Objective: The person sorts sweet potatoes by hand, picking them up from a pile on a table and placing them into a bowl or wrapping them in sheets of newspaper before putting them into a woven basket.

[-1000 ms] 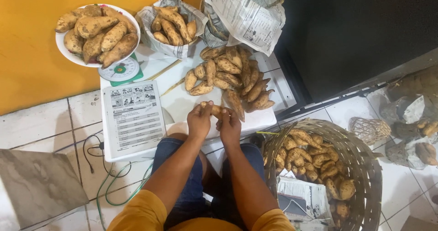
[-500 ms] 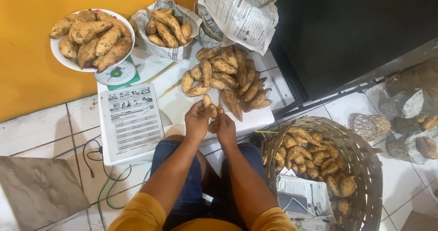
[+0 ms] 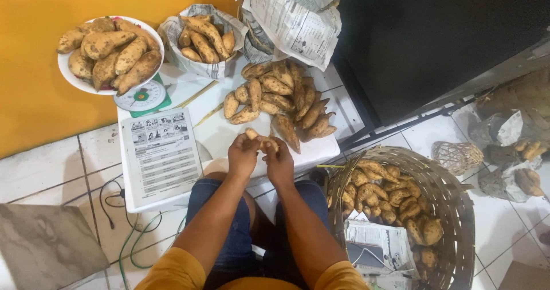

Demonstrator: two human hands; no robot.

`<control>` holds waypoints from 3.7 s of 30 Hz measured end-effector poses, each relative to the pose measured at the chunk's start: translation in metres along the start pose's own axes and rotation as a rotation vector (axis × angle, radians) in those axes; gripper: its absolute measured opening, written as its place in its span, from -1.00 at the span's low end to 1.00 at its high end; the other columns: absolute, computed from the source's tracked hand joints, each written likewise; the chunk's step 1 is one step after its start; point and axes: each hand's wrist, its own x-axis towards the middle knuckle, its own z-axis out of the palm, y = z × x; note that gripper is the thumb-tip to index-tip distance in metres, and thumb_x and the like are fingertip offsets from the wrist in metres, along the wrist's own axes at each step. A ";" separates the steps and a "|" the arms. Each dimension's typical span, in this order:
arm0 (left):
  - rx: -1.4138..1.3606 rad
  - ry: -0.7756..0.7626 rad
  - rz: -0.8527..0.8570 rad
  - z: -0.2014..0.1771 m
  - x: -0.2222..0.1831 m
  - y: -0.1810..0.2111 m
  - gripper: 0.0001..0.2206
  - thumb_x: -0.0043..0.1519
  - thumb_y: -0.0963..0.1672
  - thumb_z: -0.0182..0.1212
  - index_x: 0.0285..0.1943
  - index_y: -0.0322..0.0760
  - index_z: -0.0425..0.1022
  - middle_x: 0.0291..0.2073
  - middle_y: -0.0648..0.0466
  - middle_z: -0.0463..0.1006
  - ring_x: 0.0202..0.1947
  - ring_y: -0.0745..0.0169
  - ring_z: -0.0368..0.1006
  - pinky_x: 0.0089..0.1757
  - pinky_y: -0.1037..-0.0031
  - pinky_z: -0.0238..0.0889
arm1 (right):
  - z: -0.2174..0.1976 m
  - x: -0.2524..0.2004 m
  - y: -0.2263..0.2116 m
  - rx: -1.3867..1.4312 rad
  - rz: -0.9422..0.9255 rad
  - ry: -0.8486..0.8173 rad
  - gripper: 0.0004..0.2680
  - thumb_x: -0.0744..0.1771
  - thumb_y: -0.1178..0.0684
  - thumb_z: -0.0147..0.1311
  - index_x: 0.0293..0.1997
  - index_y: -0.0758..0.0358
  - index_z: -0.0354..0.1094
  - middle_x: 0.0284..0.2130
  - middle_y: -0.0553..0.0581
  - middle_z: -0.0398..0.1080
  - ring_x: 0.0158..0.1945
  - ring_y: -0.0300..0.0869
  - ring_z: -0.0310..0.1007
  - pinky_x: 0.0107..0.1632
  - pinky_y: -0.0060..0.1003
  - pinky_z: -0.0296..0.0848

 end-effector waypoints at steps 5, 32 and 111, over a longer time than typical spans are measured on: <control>-0.035 0.075 0.022 -0.004 -0.003 0.010 -0.64 0.25 -0.13 0.35 0.18 -0.43 0.51 -0.16 -0.25 0.62 -0.18 0.05 0.60 -0.21 0.38 0.52 | 0.003 -0.008 0.000 -0.025 -0.104 0.009 -0.64 0.36 0.02 0.19 0.30 0.24 0.30 -0.09 0.38 0.53 -0.09 0.02 0.59 0.06 -0.09 0.52; -0.036 -0.233 -0.166 -0.002 -0.004 -0.002 -0.65 0.19 -0.08 0.46 0.01 -0.40 0.51 -0.26 -0.21 0.65 -0.35 0.04 0.67 -0.26 0.33 0.54 | -0.011 0.015 0.024 0.463 -0.122 0.166 -0.61 0.36 0.15 0.20 0.36 0.21 0.22 -0.12 0.17 0.45 -0.15 -0.18 0.52 -0.09 -0.31 0.53; -0.159 -0.292 0.252 -0.060 0.003 0.010 -0.82 0.36 -0.06 0.04 -0.14 -0.22 0.48 -0.48 0.19 0.38 -0.45 0.43 0.36 -0.39 0.60 0.24 | -0.038 0.079 0.064 0.822 0.201 0.236 -0.98 0.39 0.12 -0.05 -0.18 0.08 0.27 -0.64 0.03 0.11 -0.48 0.01 0.41 -0.02 0.22 0.59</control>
